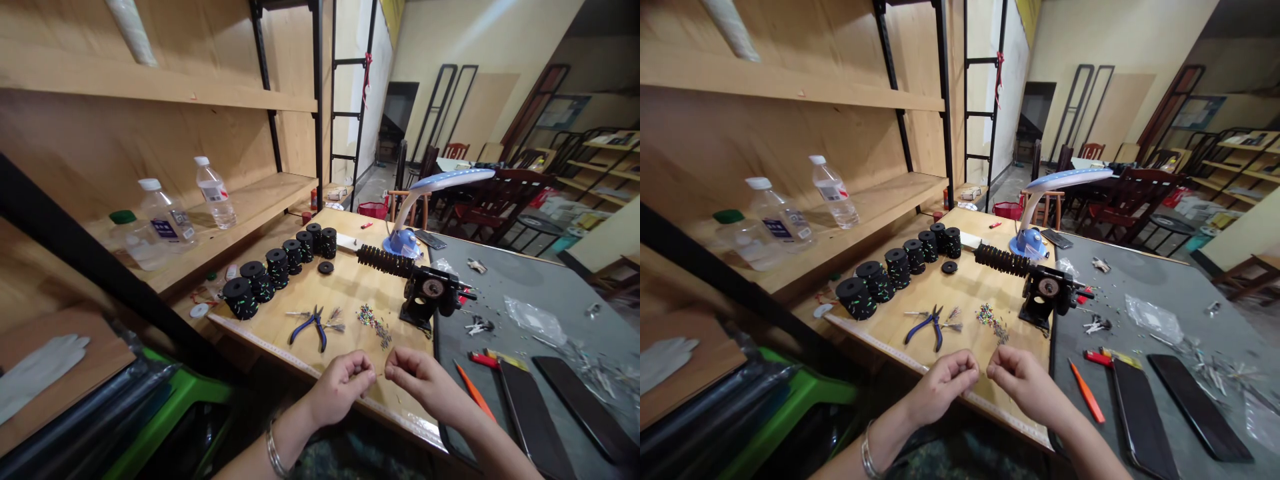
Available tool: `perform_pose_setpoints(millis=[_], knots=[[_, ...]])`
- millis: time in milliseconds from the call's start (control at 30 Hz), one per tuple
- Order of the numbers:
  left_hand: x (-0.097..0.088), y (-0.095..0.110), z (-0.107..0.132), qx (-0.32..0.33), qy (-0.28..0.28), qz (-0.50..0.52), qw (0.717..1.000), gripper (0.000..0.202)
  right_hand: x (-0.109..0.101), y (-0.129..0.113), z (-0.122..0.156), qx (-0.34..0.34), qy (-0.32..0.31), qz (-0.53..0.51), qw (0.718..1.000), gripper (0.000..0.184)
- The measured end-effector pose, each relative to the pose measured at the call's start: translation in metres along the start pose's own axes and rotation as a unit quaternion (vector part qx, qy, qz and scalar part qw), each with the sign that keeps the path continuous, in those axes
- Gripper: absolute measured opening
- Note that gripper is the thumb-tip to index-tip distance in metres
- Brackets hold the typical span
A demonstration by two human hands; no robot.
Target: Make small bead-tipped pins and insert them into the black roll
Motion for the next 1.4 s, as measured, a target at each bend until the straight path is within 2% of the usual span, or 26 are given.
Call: perform_pose_setpoints(millis=[400, 500, 600, 800, 1000, 1167, 1400], knots=[[-0.012, -0.011, 0.011, 0.011, -0.034, -0.051, 0.998, 0.028, 0.000, 0.004, -0.001, -0.004, 0.009, -0.026, 1.000, 0.035], [-0.010, -0.009, 0.011, -0.003, -0.040, -0.024, 0.999, 0.029, 0.000, 0.005, -0.003, -0.004, 0.010, -0.022, 1.000, 0.034], [-0.004, -0.002, 0.006, -0.008, -0.024, 0.009, 1.000, 0.034, 0.000, 0.006, -0.004, -0.004, 0.010, -0.012, 1.000, 0.033], [0.003, 0.002, -0.003, -0.001, 0.022, -0.009, 1.000, 0.036, 0.001, 0.006, -0.003, -0.009, 0.008, -0.005, 1.000, 0.032], [0.004, -0.004, 0.001, -0.010, 0.002, 0.029, 1.000, 0.037, 0.001, 0.002, -0.001, -0.004, 0.017, 0.005, 1.000, 0.031], [0.006, -0.001, -0.001, -0.015, 0.022, 0.009, 1.000, 0.039, 0.002, 0.000, 0.001, -0.010, 0.014, 0.021, 1.000, 0.027], [0.001, -0.004, 0.003, -0.009, 0.009, 0.000, 1.000, 0.029, 0.002, 0.004, 0.000, -0.007, 0.005, 0.013, 1.000, 0.025]])
Point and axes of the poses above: each hand's wrist, its own z-axis away from the middle knuckle, its own x-axis out of the palm, y = z × x, the point moved 1 cm from there along -z, towards the middle knuckle, and after that the axes turned 12 degrees about x, right-handed, at the moved point
